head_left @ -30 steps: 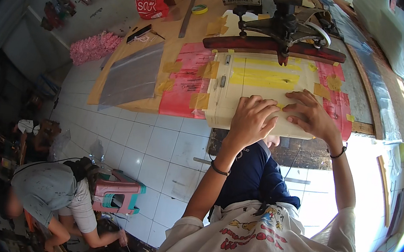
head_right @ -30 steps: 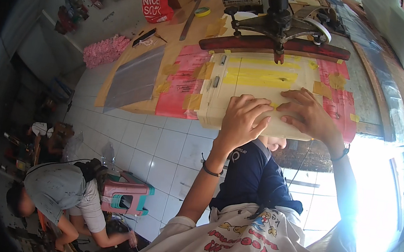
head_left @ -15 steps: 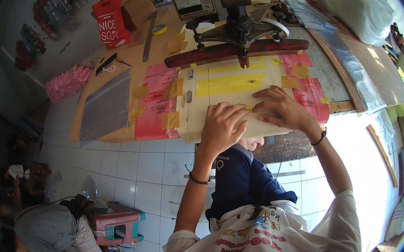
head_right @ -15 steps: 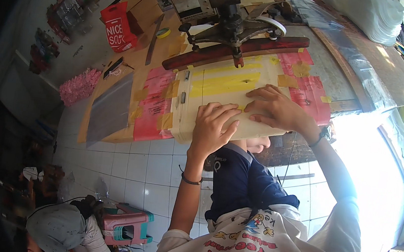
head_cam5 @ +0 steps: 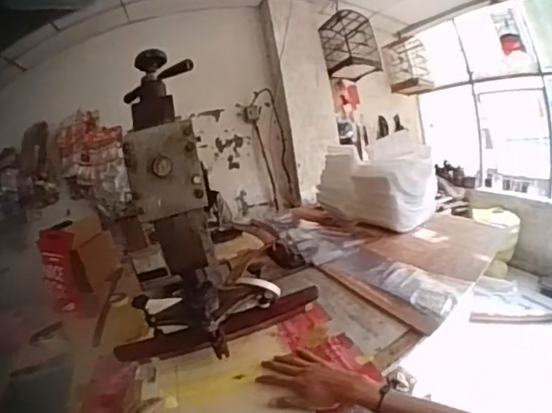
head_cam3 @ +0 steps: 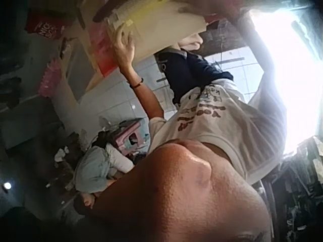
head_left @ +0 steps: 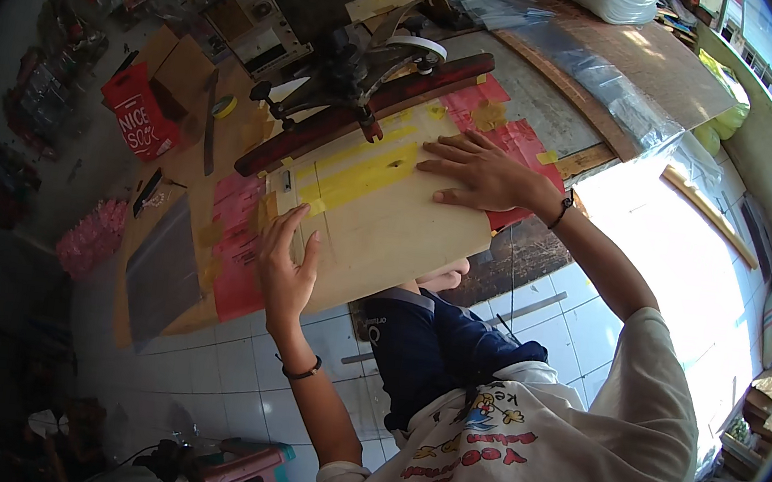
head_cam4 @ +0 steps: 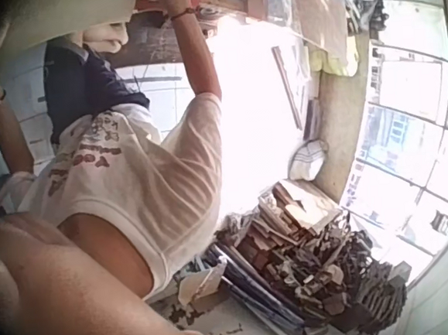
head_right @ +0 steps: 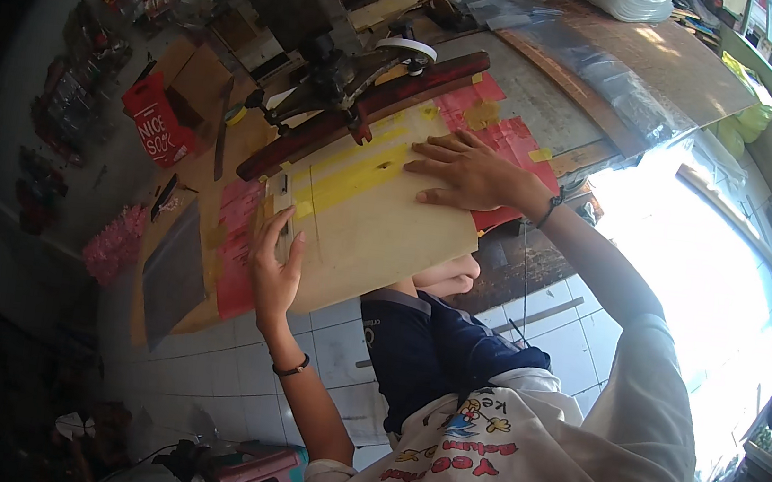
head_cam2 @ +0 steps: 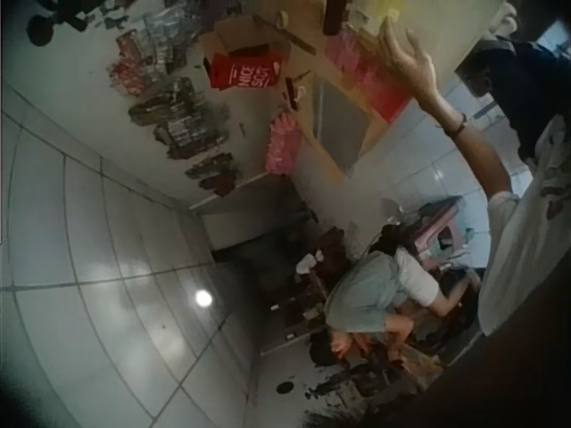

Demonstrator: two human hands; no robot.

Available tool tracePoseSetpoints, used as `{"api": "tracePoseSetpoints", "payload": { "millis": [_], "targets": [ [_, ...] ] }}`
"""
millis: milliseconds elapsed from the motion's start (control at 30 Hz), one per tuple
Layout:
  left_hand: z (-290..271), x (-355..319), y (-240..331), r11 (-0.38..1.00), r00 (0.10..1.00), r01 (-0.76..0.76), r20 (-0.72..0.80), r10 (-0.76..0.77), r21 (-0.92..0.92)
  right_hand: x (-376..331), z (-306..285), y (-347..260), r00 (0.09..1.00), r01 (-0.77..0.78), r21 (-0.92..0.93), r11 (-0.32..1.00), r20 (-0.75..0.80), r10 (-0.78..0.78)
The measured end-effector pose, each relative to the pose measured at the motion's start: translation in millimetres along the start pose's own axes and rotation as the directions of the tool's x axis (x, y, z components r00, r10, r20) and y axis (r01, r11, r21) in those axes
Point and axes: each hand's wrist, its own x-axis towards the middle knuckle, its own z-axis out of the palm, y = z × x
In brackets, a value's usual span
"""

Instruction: The person applies pieces of tape to a frame by hand, positioning the frame on a work surface and pressing the tape down.

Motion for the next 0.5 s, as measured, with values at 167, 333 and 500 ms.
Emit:
{"api": "tracePoseSetpoints", "payload": {
  "millis": [167,333,500],
  "targets": [
    [-18,-19,-51,0.948,0.953,0.284,-0.07,-0.296,-0.141,-3,-3,10,0.986,-0.069,-0.041,0.997,0.147,0.074],
    [-14,-24,-69,0.922,0.946,0.317,0.009,-0.323,-0.224,-11,-8,20,0.99,-0.077,-0.069,0.995,0.117,0.085],
    [-5,-20,-59,0.935,0.946,0.324,0.063,-0.318,-0.143,-13,-18,27,0.988,-0.065,-0.065,0.996,0.137,0.074]
  ]
}}
